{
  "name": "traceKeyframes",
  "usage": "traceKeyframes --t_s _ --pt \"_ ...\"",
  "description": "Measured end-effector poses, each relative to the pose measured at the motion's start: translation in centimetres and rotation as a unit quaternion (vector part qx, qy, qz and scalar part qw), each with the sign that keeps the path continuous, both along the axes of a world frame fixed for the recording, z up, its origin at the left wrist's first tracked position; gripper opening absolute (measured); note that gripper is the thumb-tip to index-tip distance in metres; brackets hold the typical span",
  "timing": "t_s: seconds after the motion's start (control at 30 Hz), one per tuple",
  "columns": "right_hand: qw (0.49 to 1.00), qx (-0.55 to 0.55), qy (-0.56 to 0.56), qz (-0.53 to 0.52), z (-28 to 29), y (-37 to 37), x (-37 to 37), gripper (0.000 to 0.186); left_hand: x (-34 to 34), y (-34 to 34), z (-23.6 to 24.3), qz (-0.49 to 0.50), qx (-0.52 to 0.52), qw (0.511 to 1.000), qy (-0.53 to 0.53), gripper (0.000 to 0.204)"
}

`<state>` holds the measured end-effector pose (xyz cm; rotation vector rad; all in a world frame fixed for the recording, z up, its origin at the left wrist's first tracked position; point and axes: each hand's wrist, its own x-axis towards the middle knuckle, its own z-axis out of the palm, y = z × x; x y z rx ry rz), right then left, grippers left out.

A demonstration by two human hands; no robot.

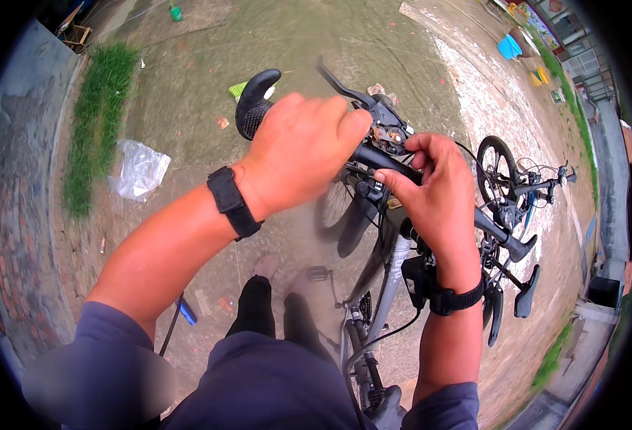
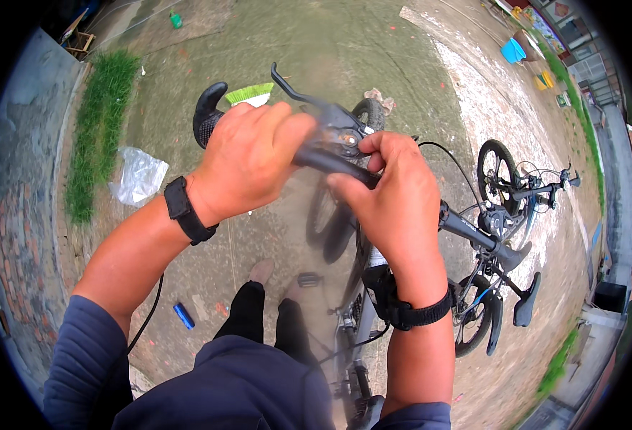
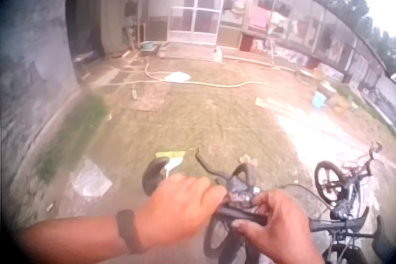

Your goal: The person works on the handlebars and braking system of a bicycle by hand and using a screwdriver to tighten or adjust components.

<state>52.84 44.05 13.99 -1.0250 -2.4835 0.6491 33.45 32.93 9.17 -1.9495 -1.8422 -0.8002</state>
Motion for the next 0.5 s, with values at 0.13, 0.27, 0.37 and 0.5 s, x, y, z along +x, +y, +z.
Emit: traceKeyframes --t_s 0.13,0.27,0.37,0.5 --pt "0.999 0.009 0.011 -0.039 0.3 0.7 0.8 0.053 1.1 1.3 0.3 0.010 0.004 1.000 0.004 0.041" --pt "0.993 0.007 0.097 -0.063 -0.5 0.9 3.5 0.054 2.2 2.6 0.8 0.010 -0.001 1.000 0.014 0.040" --pt "0.987 0.004 0.134 -0.088 -1.5 0.1 6.2 0.050 2.6 3.2 0.9 0.011 -0.009 1.000 0.021 0.041" --pt "0.981 0.012 0.138 -0.137 -1.7 -0.7 10.5 0.045 3.3 3.7 1.1 0.005 -0.016 1.000 0.014 0.043"
